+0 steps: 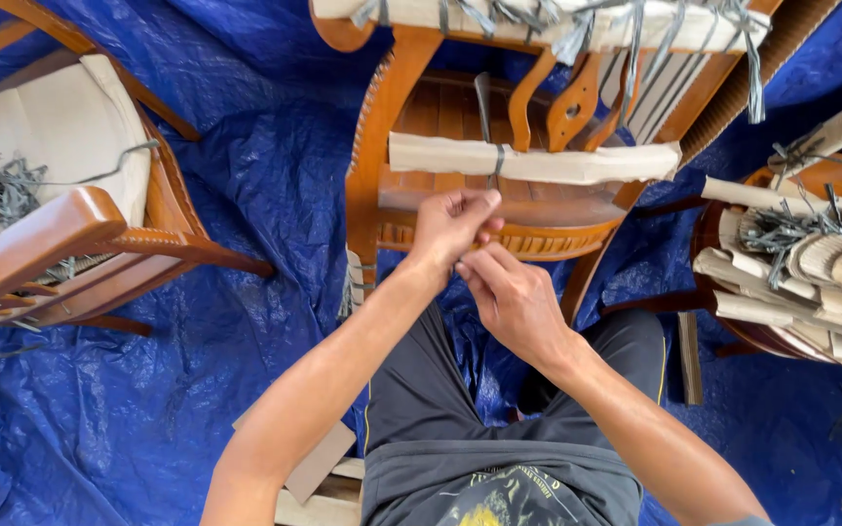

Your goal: Wrapping wooden chair frames with protective cardboard and securing them with plastic ties.

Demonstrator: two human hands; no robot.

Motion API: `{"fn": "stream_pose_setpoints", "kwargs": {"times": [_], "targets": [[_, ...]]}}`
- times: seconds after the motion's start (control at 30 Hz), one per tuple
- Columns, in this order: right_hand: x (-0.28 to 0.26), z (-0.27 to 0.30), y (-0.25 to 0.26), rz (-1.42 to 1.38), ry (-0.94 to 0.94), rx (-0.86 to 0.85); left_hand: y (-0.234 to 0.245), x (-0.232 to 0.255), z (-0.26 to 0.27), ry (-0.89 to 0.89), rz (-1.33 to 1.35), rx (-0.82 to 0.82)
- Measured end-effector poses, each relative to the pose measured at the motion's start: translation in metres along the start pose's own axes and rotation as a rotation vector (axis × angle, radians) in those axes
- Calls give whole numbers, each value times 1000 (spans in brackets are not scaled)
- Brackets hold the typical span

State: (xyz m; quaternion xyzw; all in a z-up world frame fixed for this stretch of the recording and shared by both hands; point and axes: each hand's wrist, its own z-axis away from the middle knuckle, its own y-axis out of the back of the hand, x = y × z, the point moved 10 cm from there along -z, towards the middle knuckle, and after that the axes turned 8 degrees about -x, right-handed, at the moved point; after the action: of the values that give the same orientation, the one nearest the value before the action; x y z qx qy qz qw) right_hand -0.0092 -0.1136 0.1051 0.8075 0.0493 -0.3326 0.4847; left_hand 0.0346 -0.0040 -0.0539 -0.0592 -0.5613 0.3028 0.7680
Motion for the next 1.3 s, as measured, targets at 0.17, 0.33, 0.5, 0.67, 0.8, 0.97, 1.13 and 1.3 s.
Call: {"fn": "stream_pose_setpoints", "kwargs": {"times": [0.17,0.33,0.5,0.67,0.8,0.97,1.13,1.3], "targets": [[-1,-12,13,-59,65,-98,17,12,-3,-122,-75,102],[24,-47,59,136,65,135,9,37,23,-132,-123,127],[48,-77,50,309,10,110,6,28,23,-158,-95,154],[65,-100,35,519,-177,-35,0,25,31,-176,-98,159],[81,-99,20,581,-199,-90,-4,21,35,-187,-159,192],[92,-96,30,310,-216,32,-3,19,40,-211,-166,209],[93,-100,34,275,-310,-24,-4,18,46,-193,-200,228],[85,-89,34,240,-251,8,-10,23,53,-161,-203,219]]}}
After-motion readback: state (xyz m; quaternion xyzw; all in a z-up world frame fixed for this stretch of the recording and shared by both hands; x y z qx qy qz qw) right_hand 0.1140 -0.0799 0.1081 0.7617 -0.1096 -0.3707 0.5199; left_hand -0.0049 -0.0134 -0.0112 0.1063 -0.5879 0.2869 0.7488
